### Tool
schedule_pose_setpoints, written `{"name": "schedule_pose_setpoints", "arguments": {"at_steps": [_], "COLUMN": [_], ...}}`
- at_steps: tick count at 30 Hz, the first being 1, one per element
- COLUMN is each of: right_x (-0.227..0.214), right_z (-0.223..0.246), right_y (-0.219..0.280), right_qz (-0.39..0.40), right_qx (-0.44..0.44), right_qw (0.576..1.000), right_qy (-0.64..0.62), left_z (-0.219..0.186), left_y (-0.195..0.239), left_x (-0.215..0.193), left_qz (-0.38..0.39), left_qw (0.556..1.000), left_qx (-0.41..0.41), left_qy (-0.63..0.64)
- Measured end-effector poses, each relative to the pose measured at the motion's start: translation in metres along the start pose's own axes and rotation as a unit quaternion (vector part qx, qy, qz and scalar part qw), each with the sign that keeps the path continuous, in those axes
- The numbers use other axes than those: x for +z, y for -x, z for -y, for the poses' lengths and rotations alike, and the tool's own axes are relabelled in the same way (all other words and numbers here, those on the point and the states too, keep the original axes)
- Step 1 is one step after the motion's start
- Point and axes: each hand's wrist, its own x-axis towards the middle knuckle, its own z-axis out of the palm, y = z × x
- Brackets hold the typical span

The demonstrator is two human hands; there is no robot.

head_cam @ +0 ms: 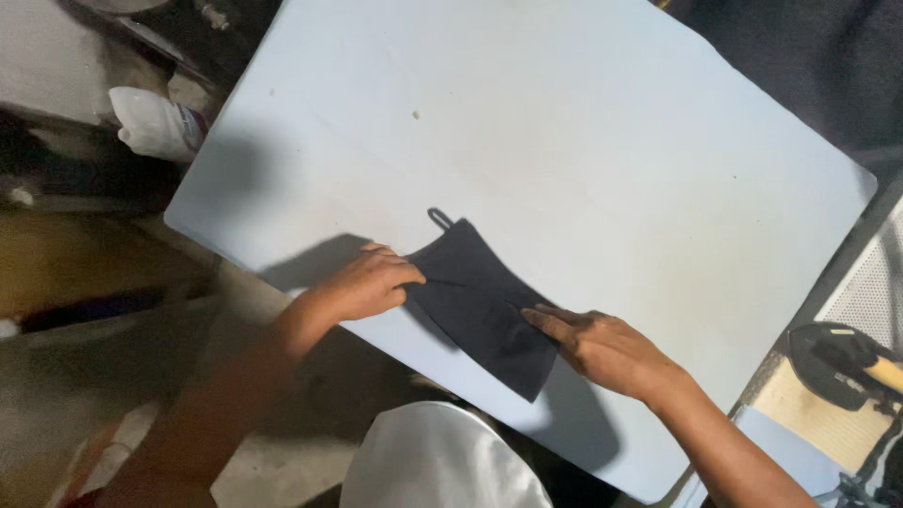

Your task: The person folds a black tank top, a striped tank top, and a striped polo shirt by hand on a table, then uses an iron on each folded item.

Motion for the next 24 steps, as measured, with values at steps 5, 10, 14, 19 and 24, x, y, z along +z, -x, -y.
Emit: {"name": "schedule_pose_setpoints", "arguments": {"at_steps": [5, 10, 14, 19, 24], "right_x": [0.007, 0.122, 0.189, 0.225, 0.207], "right_z": [-0.04, -0.142, -0.164, -0.154, -0.139], "right_y": [0.041, 0.024, -0.001, -0.007, -0.009], "right_qz": [0.05, -0.088, -0.175, -0.325, -0.375], "right_qx": [0.018, 0.089, 0.215, 0.196, 0.269], "right_qw": [0.939, 0.846, 0.701, 0.695, 0.744], "right_qy": [-0.341, -0.518, -0.657, -0.611, -0.484], "left_z": [-0.043, -0.038, -0.018, 0.0, -0.014], "left_y": [-0.015, -0.101, -0.149, -0.152, -0.132], "left_x": [-0.082, -0.044, 0.014, 0.043, 0.053], "left_qz": [0.272, 0.262, 0.17, 0.099, -0.047], "left_qw": [0.925, 0.931, 0.947, 0.954, 0.978], "left_qx": [-0.217, -0.094, -0.189, -0.167, -0.171], "left_qy": [0.151, 0.236, 0.197, 0.227, 0.113]}}
